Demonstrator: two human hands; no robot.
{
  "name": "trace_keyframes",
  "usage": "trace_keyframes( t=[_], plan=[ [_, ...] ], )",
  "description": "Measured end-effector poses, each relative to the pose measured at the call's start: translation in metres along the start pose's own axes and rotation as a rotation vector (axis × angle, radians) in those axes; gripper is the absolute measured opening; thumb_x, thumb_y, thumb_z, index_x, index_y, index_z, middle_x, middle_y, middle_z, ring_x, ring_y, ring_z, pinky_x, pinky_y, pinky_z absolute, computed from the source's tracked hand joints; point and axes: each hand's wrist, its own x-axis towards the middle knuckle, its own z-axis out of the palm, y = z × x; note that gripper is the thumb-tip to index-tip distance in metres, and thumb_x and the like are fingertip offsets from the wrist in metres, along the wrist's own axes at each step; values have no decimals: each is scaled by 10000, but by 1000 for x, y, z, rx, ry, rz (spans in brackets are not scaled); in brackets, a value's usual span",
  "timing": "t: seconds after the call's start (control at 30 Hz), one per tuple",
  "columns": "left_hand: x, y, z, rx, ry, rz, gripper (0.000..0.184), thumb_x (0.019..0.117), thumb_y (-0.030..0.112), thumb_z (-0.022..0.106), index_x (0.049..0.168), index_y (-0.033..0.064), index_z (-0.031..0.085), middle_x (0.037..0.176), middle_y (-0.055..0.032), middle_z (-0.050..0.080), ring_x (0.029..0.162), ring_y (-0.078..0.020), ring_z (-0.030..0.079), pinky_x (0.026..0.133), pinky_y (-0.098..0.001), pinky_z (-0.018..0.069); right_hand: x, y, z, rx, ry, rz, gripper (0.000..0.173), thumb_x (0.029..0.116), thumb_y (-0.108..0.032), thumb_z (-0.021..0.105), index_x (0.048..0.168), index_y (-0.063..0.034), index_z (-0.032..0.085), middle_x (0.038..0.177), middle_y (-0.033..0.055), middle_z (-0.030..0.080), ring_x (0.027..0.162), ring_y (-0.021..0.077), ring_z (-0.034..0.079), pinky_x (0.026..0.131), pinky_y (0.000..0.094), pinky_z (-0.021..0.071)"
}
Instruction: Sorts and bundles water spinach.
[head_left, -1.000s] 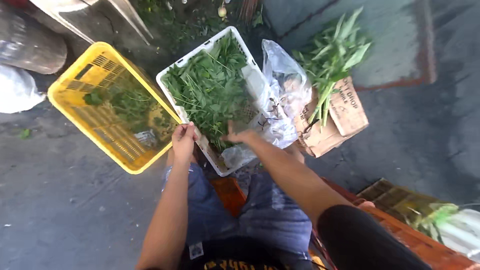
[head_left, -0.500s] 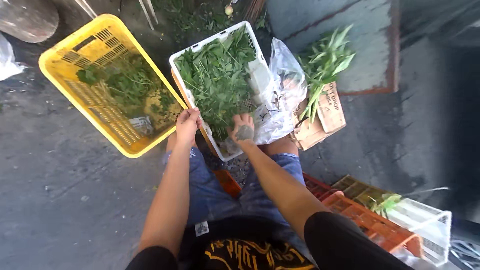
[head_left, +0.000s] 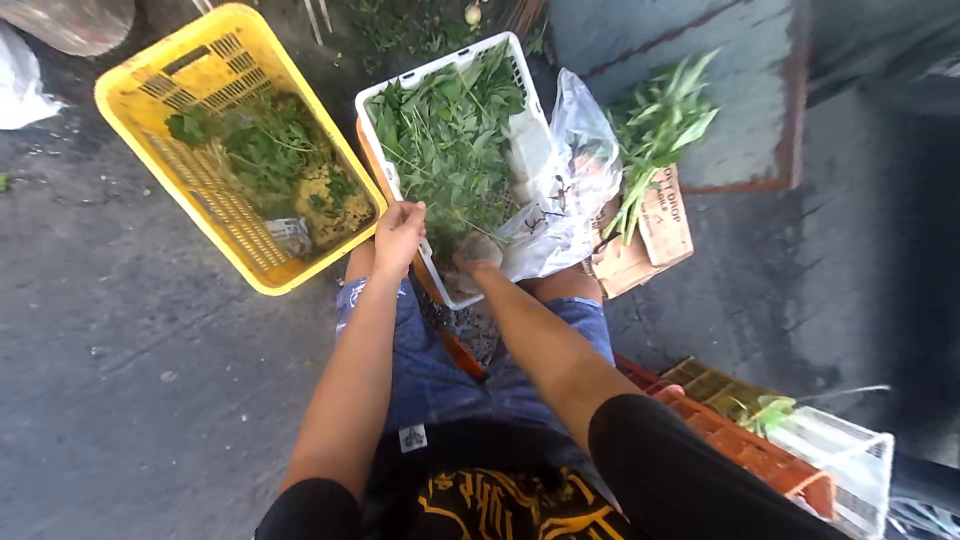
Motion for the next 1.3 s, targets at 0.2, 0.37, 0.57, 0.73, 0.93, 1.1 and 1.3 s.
trace_keyframes(
  t=[0.2,0.37,0.57,0.73,0.93,1.1,1.3],
  plan=[
    [-1,0,0,25,0,13,210,1039,261,619,1061,54,641,820,-49,630,715,-141,628,694,-317,569,56,35,-54,155,-286,-43,719,939,-311,666,1533,-45,359,1360,299,583,1241,464,600,970,655,511],
    [-9,-5,5,135,-24,85,247,1035,274,624,1080,33,648,831,-70,639,697,-148,614,673,-324,551,94,71,-56,699,-495,7,534,931,-211,666,1422,-74,509,1329,278,559,1046,423,621,806,594,544],
    [-19,-9,5,314,-43,136,271,1035,305,616,1098,46,661,916,-89,676,784,-175,661,754,-373,579,51,67,-52,22,-43,-171,671,780,-272,796,1386,-82,580,1437,251,525,1320,472,501,1001,679,459],
    [-17,-12,4,386,-51,135,270,1033,330,618,1087,71,669,908,-71,682,762,-162,658,725,-361,574,31,47,-13,23,70,-364,557,837,-433,724,1263,-78,664,1341,173,627,1304,375,557,996,580,510],
    [-14,-8,11,482,-93,143,277,1028,329,619,1097,65,668,890,-68,681,741,-162,651,712,-366,569,-24,9,-119,-209,-506,-230,558,1057,-194,524,1532,49,359,1510,279,473,1406,411,468,1130,566,387],
    [-12,-5,12,598,-119,149,292,1032,360,604,1096,84,676,913,-69,686,789,-180,659,757,-418,566,3,15,-64,-67,-295,-103,416,956,-317,623,1261,-35,618,1208,239,681,1138,433,657,892,670,513],
    [-15,-5,16,679,-153,147,336,1037,397,584,1128,86,672,963,-92,691,827,-213,670,779,-463,563,30,47,-117,130,-443,-211,510,1079,-388,467,1361,23,579,1334,288,606,1205,433,624,975,635,506]
  ],
)
